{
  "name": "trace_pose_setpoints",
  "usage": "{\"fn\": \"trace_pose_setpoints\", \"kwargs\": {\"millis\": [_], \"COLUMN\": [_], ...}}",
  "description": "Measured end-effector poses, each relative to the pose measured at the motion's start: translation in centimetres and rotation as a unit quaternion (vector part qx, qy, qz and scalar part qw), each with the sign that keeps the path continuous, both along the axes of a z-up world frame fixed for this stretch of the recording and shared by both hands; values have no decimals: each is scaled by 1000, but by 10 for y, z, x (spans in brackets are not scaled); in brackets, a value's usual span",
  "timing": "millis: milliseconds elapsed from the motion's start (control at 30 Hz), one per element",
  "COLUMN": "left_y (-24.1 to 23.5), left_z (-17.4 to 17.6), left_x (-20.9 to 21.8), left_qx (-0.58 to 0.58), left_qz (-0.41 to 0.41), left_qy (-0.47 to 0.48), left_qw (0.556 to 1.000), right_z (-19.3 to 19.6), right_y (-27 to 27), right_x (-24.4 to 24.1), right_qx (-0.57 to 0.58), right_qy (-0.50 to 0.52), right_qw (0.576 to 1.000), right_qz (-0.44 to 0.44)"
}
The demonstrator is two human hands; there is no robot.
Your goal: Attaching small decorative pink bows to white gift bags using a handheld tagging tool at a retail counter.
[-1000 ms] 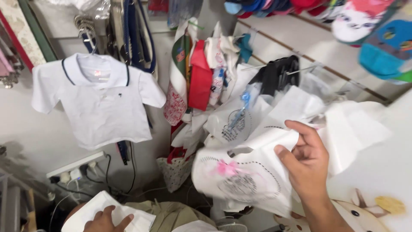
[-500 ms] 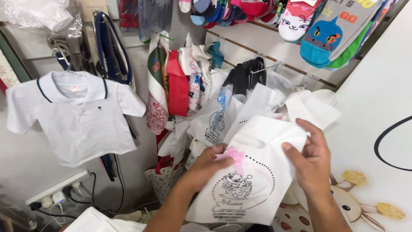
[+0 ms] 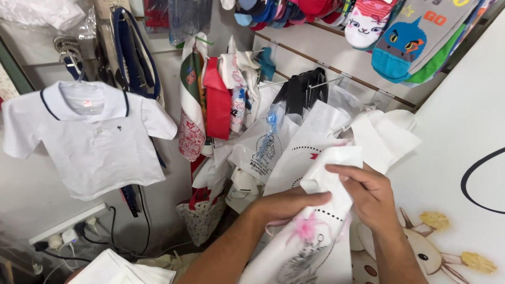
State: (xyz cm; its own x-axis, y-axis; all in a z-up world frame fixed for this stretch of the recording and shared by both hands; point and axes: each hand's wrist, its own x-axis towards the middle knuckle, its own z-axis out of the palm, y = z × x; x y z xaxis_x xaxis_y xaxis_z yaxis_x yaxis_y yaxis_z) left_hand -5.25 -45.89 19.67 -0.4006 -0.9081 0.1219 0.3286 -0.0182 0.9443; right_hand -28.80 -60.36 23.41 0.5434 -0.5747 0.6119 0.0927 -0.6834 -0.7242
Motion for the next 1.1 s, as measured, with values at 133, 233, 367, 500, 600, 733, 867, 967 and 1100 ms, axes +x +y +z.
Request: {"fn": "trace_pose_setpoints", "kwargs": {"millis": [133, 233, 367, 500, 600, 733, 867, 967, 1100], "left_y": [40, 26, 23, -2, -46, -113, -118, -119, -124], "left_z": [48, 39, 57, 104, 117, 106, 105, 118, 122], "left_x": [30, 78, 112, 99, 91, 82, 58, 50, 53], "left_qx": [-27, -5, -11, -17, -59, -135, -122, -117, -102], "left_qz": [148, 215, 288, 417, 496, 535, 558, 581, 591], "left_qy": [-75, -129, -172, -39, -77, -22, -63, -15, -101], "left_qw": [986, 968, 942, 908, 863, 833, 818, 805, 794], "right_z": [6, 20, 32, 41, 43, 47, 40, 20, 27], "right_y": [10, 16, 22, 34, 28, 12, 16, -5, -20], "right_x": [-5, -18, -33, -30, -27, -24, -11, -20, -24], "right_qx": [-48, -54, -44, -74, -109, -72, -17, -62, -71], "right_qy": [13, 26, 12, -7, -30, -22, -42, -100, -75], "right_qw": [997, 992, 987, 974, 966, 951, 952, 946, 932], "right_qz": [-58, -109, -156, -215, -235, -301, -304, -301, -349]}}
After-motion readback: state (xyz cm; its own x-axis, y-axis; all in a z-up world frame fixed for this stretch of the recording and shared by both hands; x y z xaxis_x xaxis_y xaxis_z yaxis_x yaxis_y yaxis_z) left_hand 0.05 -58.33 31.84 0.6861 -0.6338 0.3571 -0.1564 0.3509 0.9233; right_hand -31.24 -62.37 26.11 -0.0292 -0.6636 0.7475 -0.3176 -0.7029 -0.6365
